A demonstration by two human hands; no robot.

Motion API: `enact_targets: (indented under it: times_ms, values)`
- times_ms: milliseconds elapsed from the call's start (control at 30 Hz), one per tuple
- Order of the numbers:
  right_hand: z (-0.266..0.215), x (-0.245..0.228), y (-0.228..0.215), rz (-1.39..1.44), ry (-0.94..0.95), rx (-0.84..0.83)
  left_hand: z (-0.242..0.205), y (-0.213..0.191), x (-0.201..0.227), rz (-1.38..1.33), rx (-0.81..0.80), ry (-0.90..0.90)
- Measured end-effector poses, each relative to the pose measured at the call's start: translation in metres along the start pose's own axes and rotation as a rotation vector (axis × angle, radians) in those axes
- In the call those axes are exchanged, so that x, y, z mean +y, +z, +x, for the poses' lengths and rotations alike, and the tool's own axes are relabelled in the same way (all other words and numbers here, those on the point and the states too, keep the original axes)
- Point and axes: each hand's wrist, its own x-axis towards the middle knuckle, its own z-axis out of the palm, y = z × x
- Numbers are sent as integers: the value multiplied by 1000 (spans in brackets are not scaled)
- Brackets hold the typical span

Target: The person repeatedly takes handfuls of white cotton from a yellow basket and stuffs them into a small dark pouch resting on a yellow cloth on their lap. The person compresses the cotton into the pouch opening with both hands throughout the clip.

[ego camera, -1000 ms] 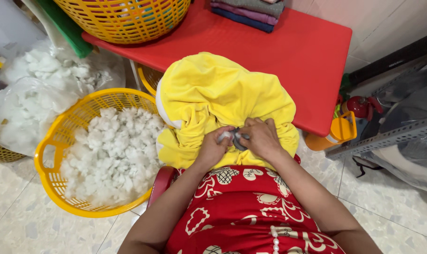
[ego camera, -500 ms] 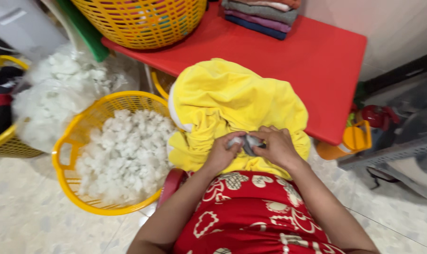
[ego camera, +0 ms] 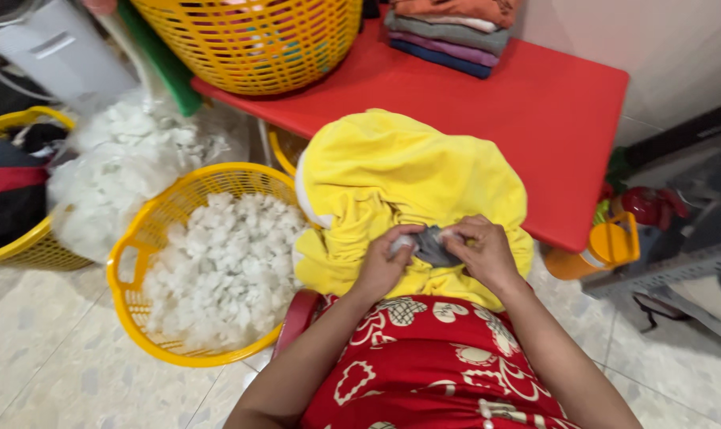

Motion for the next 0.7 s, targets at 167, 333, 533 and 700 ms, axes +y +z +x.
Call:
enact_targets:
  times_ms: [167,333,533,700]
  values:
    - [0,1,-10,103,-36,117,-7,1,16,-40,24,178]
    - [4,1,-17,211,-102,189,-4,6,47,82,-61,171]
    - [11,14,-22,528,39,223,2,8,40,491,-84,338]
    - [12,6,-30,606,48,264,4,7,14,309,-93,25]
